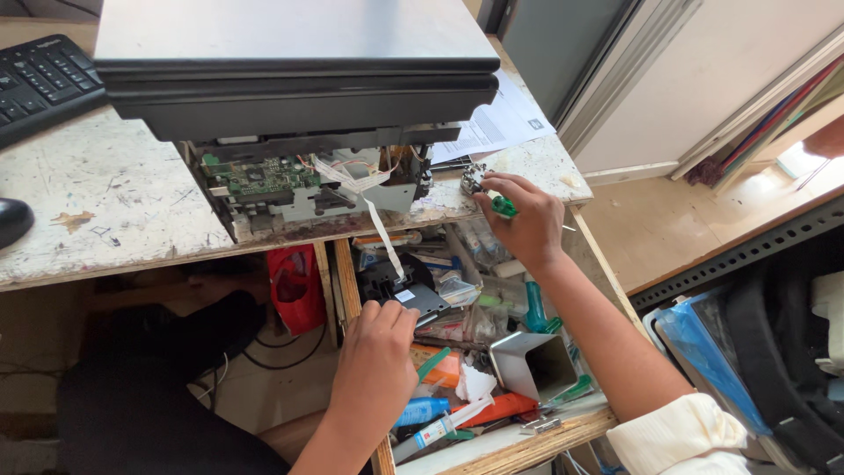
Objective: The person repairs a printer at a cluttered workbench, using a green-handled screwdriver to remove screws from a black plastic component detached from the printer. They hold the component with one hand while driving the screwdriver with the other, repositioning the part repeatedly to reach different screws.
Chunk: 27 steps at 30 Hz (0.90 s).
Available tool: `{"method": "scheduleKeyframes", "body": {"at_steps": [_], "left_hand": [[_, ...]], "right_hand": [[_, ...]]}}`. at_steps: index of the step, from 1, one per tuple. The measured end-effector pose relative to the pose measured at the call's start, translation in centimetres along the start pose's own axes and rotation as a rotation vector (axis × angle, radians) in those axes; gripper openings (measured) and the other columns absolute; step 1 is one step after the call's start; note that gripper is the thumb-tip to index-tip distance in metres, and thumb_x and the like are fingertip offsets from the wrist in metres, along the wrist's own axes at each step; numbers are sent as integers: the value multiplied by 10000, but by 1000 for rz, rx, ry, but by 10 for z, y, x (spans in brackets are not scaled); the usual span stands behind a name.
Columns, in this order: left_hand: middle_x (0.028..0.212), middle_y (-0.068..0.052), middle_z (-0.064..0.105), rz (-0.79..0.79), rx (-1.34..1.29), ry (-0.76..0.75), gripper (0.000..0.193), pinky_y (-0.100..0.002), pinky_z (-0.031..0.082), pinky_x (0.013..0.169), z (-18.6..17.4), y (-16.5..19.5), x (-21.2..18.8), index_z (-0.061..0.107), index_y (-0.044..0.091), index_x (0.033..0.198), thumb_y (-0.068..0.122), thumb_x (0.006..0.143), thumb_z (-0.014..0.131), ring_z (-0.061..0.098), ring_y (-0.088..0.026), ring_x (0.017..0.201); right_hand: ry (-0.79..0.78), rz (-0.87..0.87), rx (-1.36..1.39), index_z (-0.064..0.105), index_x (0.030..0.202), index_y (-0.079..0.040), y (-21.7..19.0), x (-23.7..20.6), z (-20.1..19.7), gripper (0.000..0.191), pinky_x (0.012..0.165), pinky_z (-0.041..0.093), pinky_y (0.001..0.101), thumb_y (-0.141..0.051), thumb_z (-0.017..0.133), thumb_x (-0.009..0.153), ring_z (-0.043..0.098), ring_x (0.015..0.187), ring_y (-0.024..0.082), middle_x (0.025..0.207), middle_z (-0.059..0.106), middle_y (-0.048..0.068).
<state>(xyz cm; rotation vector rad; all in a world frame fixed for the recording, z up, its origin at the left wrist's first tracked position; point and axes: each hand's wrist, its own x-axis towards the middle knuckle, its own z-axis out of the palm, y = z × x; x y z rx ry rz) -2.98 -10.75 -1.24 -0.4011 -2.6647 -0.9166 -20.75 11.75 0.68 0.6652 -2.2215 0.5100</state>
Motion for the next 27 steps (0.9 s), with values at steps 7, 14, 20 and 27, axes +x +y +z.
{"method": "scheduleKeyframes", "body": {"at_steps": [7,14,20,27], "left_hand": [[976,-98,634,-4,-11,2,378,-431,471,894,0,0,-1,697,-6,1092,-77,728,626,565,-303,977],[960,-98,636,2,-2,14,341,-425,476,884,4,0,-1,706,-9,1090,-61,764,624,568,-297,963],[962,-100,634,6,0,23,343,-422,481,879,6,1,-2,711,-10,1097,-59,769,625,570,-295,958],[970,-102,633,8,5,9,372,-423,483,880,5,1,-2,711,-8,1098,-75,745,614,569,-296,967]], "right_hand": [[-51,-21,73,774,1022,-128,8,4,-5,132,750,613,311,-145,803,895,772,929,212,1109,781,20],[-45,-34,86,740,1061,-127,9,2,-4,174,771,616,327,-163,806,904,765,936,231,1133,765,41],[-96,18,-27,732,1126,-110,0,2,6,370,499,510,370,-316,872,852,638,608,239,867,636,69],[-65,0,-2,769,1067,-169,3,1,3,164,577,528,371,-179,819,911,661,662,221,884,636,39]]}}
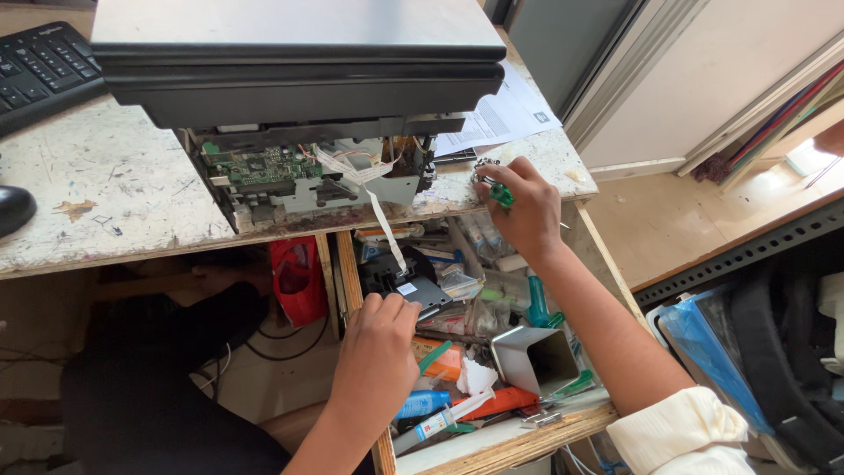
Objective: The person repairs a printer at a cluttered workbench, using a green-handled screwdriver to remove screws from a black plastic component detached from the printer. They hold the component with one hand while driving the screwdriver with the other, repositioning the part repeatedly to reach different screws.
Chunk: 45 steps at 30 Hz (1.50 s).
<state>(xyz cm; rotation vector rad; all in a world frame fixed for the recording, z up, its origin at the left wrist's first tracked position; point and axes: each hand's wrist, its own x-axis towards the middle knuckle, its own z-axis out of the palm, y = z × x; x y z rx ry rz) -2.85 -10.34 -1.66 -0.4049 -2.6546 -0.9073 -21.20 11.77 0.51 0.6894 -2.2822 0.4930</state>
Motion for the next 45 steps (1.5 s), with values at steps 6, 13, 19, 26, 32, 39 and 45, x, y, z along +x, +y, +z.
{"method": "scheduleKeyframes", "body": {"at_steps": [6,13,19,26,32,39,45], "left_hand": [[971,-102,636,-3,0,-1,365,-425,482,875,0,-2,0,707,-13,1103,-72,755,614,570,-296,969],[973,-104,636,4,6,8,353,-425,479,881,0,-4,-1,709,-9,1096,-63,758,622,569,-299,971],[983,-107,631,9,8,0,372,-423,476,890,-2,-4,-2,706,-11,1092,-75,737,618,567,-300,976],[987,-104,628,8,2,6,371,-428,475,897,0,-4,-3,707,-8,1091,-72,736,620,565,-301,978],[985,-101,627,7,1,11,364,-433,473,889,0,-3,-2,707,-6,1093,-63,744,622,564,-300,977],[983,-97,627,4,-3,6,345,-430,476,891,-1,-2,-2,707,-3,1094,-57,762,626,564,-297,978],[983,-101,631,11,-4,15,364,-433,475,882,-2,-2,-1,711,-8,1088,-67,740,624,566,-300,975]], "right_hand": [[-45,23,148,748,1050,-127,4,1,-8,258,677,558,371,0,796,830,712,796,265,952,688,61],[-108,68,200,763,1072,-105,8,3,-12,303,704,562,355,59,744,818,728,835,257,998,709,77],[-3,23,140,750,1005,-84,3,2,-3,253,690,576,343,-147,896,808,735,827,256,969,721,81],[21,-21,111,760,1043,-95,2,-2,-3,196,686,594,346,-107,840,865,749,810,256,987,741,75],[-16,-23,153,781,1071,-108,10,-2,-9,189,714,592,345,-31,783,898,754,843,257,1006,751,70],[-29,9,205,781,1063,-93,15,1,-9,214,743,594,336,23,747,886,757,872,247,1007,756,89],[-17,-19,208,760,1017,-69,14,2,-12,146,755,598,340,-59,805,879,761,887,258,1006,756,100]]}}
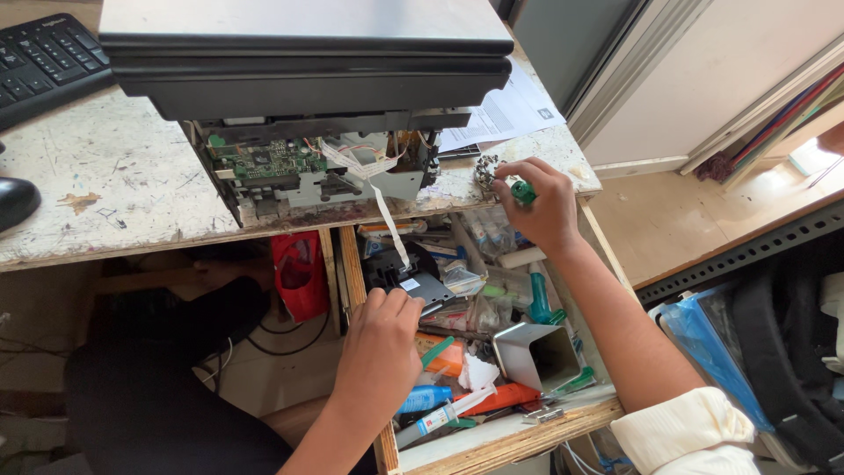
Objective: The person repairs a printer at a cluttered workbench, using a green-handled screwdriver to remove screws from a black plastic component detached from the printer. They hold the component with one hand while driving the screwdriver with the other, repositioning the part repeatedly to reach different screws.
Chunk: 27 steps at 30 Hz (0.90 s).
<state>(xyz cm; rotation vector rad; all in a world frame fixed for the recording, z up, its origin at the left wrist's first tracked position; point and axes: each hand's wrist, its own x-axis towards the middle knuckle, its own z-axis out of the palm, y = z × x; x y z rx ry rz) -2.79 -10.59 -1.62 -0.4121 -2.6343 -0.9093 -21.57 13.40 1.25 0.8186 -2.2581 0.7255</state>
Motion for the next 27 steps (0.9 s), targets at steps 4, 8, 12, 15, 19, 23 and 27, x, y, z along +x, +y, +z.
{"method": "scheduleKeyframes", "body": {"at_steps": [4,8,12,15,19,23,27], "left_hand": [[974,-103,627,-6,-4,-11,349,-427,479,893,1,1,-2,714,-8,1091,-62,757,627,566,-298,969],[976,-104,629,-2,4,-6,359,-427,479,893,1,1,-3,715,-12,1094,-68,752,621,566,-298,967],[981,-107,633,7,6,3,356,-429,477,897,1,-1,-3,715,-14,1085,-63,746,617,568,-299,973],[972,-105,634,-1,-19,3,332,-427,476,892,2,-3,-3,714,-14,1095,-54,780,616,566,-298,963],[972,-107,636,2,-12,5,340,-427,475,892,3,-4,-3,716,-14,1090,-63,770,612,567,-299,966],[973,-107,635,-3,-7,1,317,-427,476,891,1,-2,-2,715,-11,1081,-49,781,619,567,-301,965],[986,-109,631,6,-9,17,335,-432,475,895,1,-3,-3,711,-13,1097,-49,773,631,566,-310,986]], "right_hand": [[22,16,-58,758,966,-69,-4,-4,6,165,721,602,331,-139,864,861,763,844,246,975,763,89],[57,-25,-73,768,978,-79,-3,-6,8,115,753,614,322,-111,842,897,775,883,236,1000,771,72],[45,-28,-34,766,975,-80,2,-7,7,115,778,616,329,-80,837,885,774,925,241,1046,771,83],[29,-15,-11,762,971,-82,5,-7,9,131,799,614,336,-68,843,870,771,948,244,1058,769,88],[18,-2,9,761,978,-81,6,-7,10,141,814,611,337,-62,845,866,767,965,241,1066,766,91],[7,7,43,758,998,-80,2,-5,6,155,829,603,331,-34,822,865,767,977,236,1068,768,89],[-60,14,122,762,1025,-69,-11,-3,-2,161,799,585,330,-1,803,885,753,922,232,1020,753,82]]}}
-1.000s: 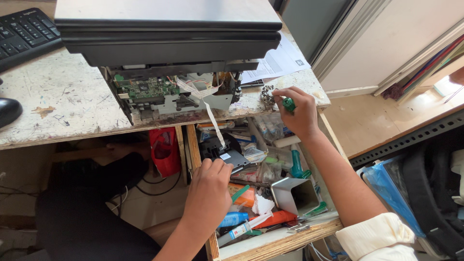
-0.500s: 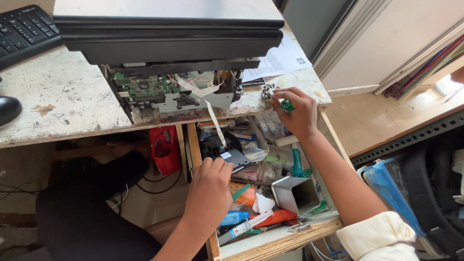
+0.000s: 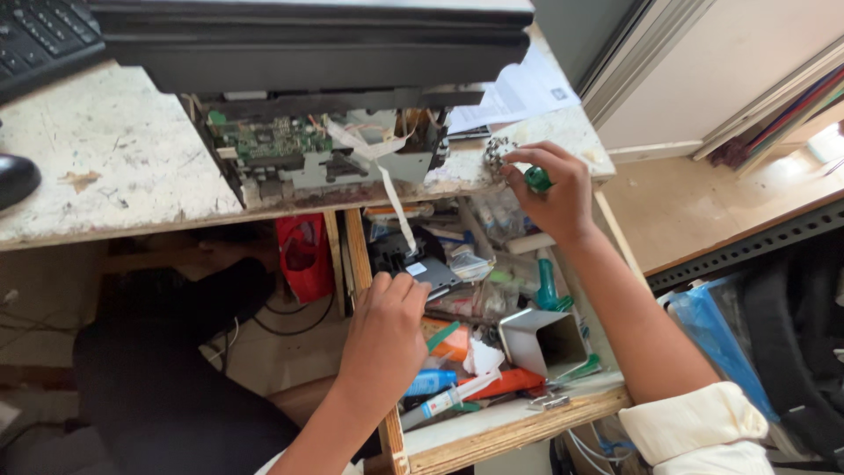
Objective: The person repairs a printer at a cluttered workbench, using a green-handled screwdriver to remove screws from a black plastic component detached from the printer. They hold the component with one hand while driving the screwdriver with the other, repositioning the part repeatedly to reach different screws.
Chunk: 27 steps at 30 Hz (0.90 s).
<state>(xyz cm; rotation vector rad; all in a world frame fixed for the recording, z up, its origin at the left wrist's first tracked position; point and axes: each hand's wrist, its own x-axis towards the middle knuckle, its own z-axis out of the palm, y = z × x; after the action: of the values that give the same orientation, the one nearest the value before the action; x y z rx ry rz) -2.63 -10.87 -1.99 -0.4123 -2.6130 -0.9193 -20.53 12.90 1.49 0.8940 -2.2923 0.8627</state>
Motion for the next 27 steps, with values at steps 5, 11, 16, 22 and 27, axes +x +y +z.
{"method": "scheduleKeyframes", "body": {"at_steps": [5,11,16,22,27], "left_hand": [[1015,-113,631,9,-5,1,419,-424,478,908,5,-6,0,705,-21,1129,-82,718,649,564,-308,989],[1016,-103,633,2,-1,-7,445,-422,476,909,13,-3,1,709,-6,1136,-85,700,668,561,-303,998],[1025,-104,633,5,10,-16,456,-419,476,908,13,-1,1,708,-7,1150,-84,701,670,560,-299,998],[1037,-102,633,3,9,-19,446,-423,473,928,12,-3,1,705,-7,1143,-71,702,679,559,-300,1012],[1034,-109,625,12,9,-15,453,-434,471,922,10,-5,-1,700,-12,1130,-65,681,686,557,-308,1019]], "right_hand": [[-624,163,375,808,899,-82,-25,0,-4,143,729,570,346,-30,843,770,717,788,224,841,766,54],[-908,0,436,786,866,-59,-43,-4,9,144,816,561,357,-47,821,727,732,879,252,893,764,76],[-922,43,374,790,858,-63,-43,-6,10,139,788,552,369,-82,837,729,723,851,262,875,766,82],[-913,56,344,787,866,-68,-45,-7,13,162,785,548,383,-106,849,720,719,852,275,880,763,86],[-900,-8,276,784,893,-72,-50,-6,13,225,806,542,402,-111,852,682,706,896,308,922,756,97]]}}
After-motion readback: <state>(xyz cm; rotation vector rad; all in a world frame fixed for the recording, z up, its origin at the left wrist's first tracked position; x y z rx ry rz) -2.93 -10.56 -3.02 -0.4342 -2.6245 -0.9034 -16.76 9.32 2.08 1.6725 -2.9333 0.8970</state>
